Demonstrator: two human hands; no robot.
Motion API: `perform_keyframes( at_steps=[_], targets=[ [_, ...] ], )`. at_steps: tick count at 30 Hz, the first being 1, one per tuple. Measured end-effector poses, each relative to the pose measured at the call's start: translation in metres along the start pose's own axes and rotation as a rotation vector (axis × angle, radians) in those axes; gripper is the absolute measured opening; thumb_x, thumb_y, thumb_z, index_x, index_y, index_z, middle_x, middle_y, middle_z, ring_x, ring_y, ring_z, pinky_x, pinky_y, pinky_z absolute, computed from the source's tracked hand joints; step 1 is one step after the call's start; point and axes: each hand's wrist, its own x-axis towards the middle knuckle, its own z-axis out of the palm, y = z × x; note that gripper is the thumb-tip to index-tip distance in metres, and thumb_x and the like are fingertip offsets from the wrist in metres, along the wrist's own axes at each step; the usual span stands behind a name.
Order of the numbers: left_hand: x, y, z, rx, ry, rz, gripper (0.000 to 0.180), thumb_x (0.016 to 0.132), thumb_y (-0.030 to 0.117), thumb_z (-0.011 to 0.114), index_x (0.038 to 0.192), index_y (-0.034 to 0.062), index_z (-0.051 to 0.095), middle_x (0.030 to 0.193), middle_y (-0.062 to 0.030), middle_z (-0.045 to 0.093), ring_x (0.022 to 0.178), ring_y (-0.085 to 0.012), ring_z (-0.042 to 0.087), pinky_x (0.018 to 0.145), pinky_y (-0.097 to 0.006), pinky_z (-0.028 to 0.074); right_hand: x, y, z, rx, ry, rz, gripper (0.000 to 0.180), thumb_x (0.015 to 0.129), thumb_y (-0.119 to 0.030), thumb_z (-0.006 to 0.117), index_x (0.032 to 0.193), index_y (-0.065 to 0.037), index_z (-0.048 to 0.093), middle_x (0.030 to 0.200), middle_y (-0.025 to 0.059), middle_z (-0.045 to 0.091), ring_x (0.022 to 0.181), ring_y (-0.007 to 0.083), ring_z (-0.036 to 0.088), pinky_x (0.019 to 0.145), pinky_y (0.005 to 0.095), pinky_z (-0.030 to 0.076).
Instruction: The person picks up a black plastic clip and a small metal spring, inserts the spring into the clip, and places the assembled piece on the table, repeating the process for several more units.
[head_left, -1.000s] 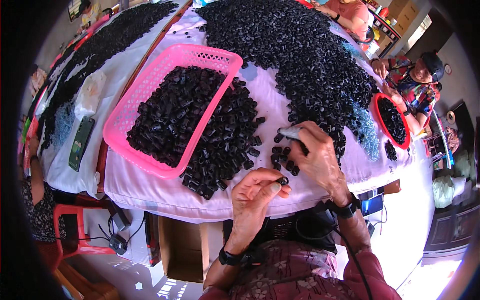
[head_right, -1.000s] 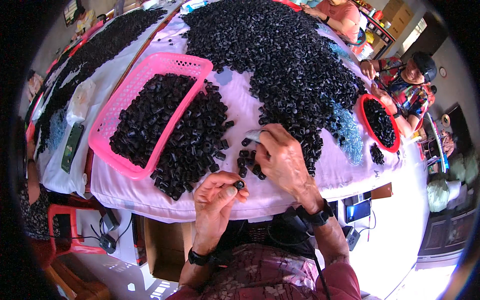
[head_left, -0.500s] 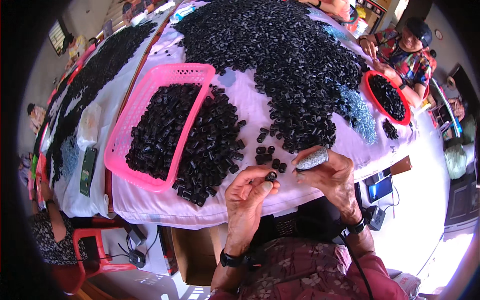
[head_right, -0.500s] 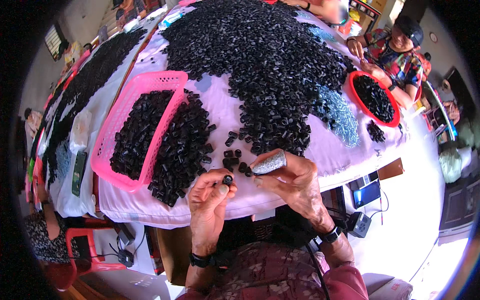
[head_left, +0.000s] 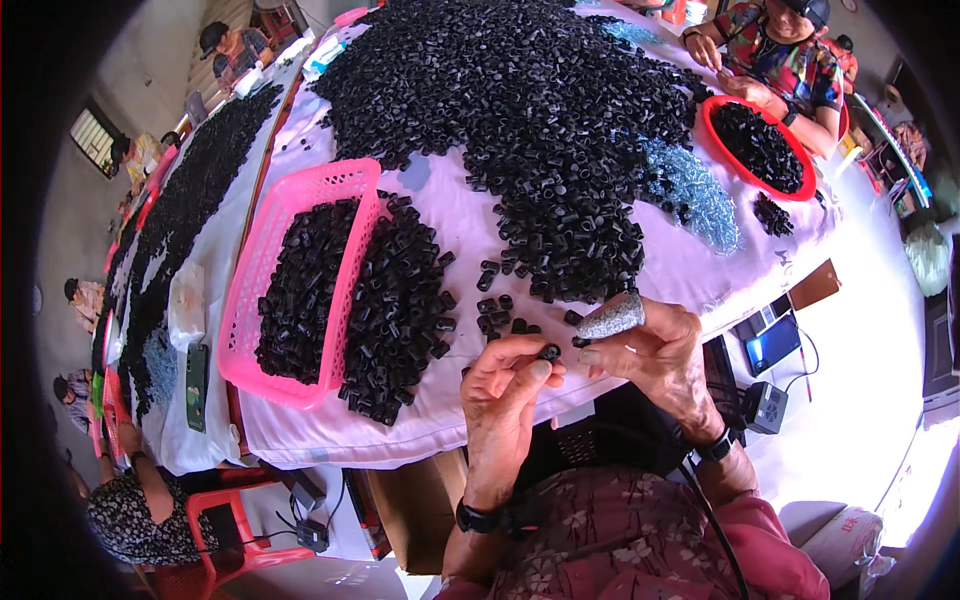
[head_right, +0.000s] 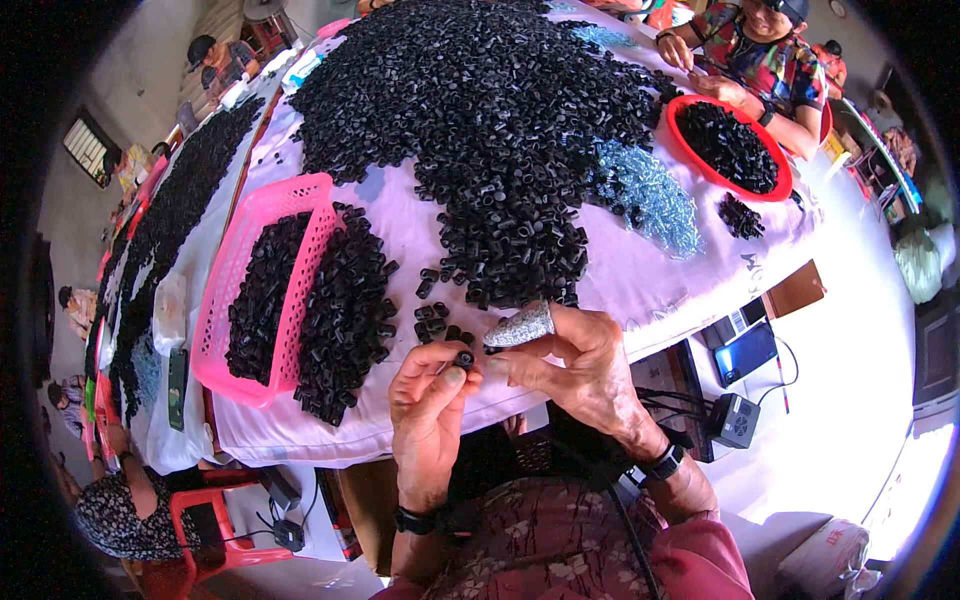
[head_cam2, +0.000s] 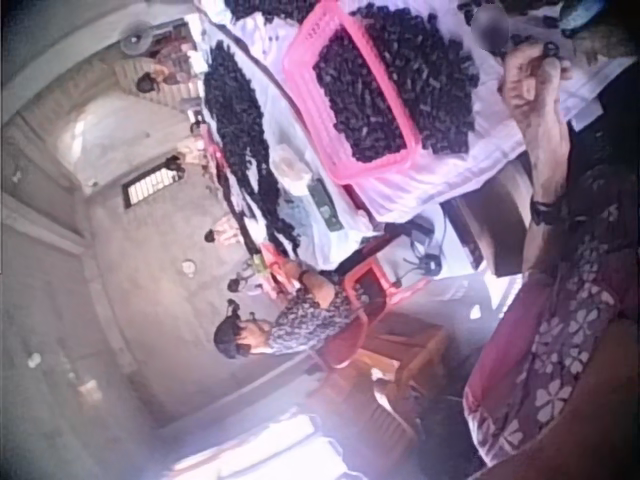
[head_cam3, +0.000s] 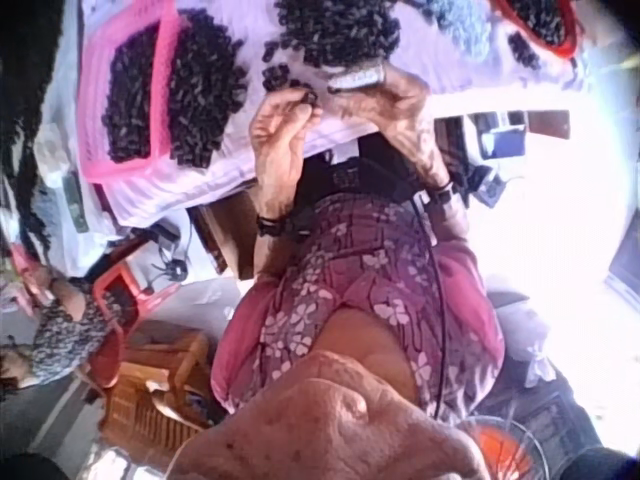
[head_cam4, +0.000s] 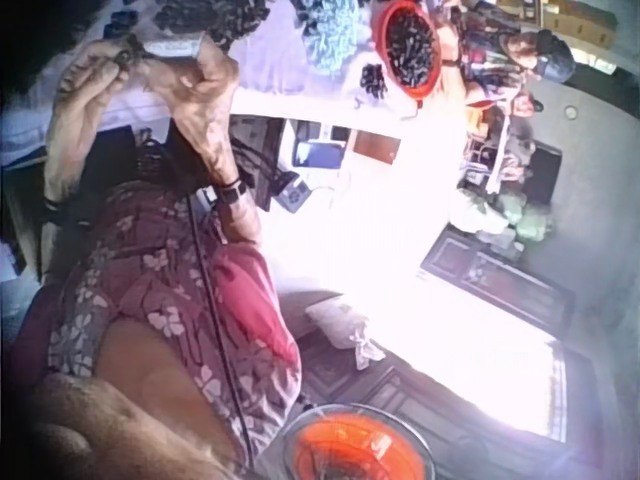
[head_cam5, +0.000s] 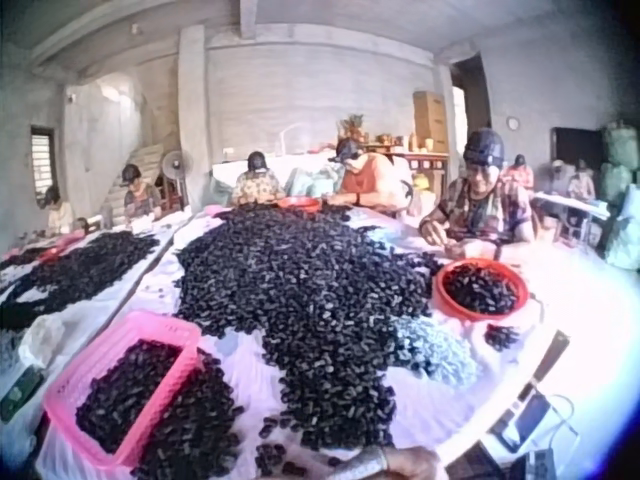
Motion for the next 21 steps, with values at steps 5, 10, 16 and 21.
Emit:
perform_keyframes(
  at_steps=[5,10,16,21],
  targets=[
    [0.001,-0.004,0.004,0.088,-0.006,0.015,0.021,0.089,-0.004,0.063,0.11,-0.0029,0.063,0.101,-0.0108,0.067,0.087,-0.0174,0.067,0.079,-0.031,0.054,0.003,-0.003,0.003,-0.025,0.001,-0.081,0.024,0.082,0.002,0.075,0.105,0.003,0.07,0.099,0.0106,0.07,0.088,0.0157,0.069,0.076,0.0276,0.059],
    [0.0,-0.004,0.005,0.153,-0.002,0.014,0.021,0.089,-0.007,0.062,0.109,-0.0045,0.062,0.1,-0.0105,0.066,0.087,-0.0168,0.067,0.079,-0.03,0.054,0.003,0.001,0.004,-0.111,-0.016,-0.1,0.021,0.084,0.0,0.073,0.105,0.003,0.07,0.097,0.0113,0.07,0.087,0.016,0.07,0.075,0.0273,0.058],
    [0.0,-0.004,0.004,0.165,-0.012,0.056,0.02,0.089,-0.009,0.062,0.108,-0.0051,0.062,0.101,-0.0103,0.066,0.088,-0.0157,0.066,0.08,-0.029,0.055,0.006,0.003,0.007,-0.205,-0.037,-0.206,0.019,0.085,0.001,0.07,0.104,0.004,0.07,0.098,0.0133,0.07,0.085,0.0187,0.071,0.072,0.0288,0.058],
    [0.0,-0.005,0.001,0.233,-0.024,0.113,0.019,0.089,-0.009,0.063,0.107,-0.0051,0.063,0.102,-0.0099,0.066,0.088,-0.0148,0.066,0.081,-0.028,0.054,0.005,0.0,0.011,-0.432,-0.059,-0.284,0.017,0.084,0.003,0.068,0.1,0.007,0.068,0.098,0.0178,0.069,0.084,0.0234,0.071,0.069,0.0317,0.058]
  ],
)
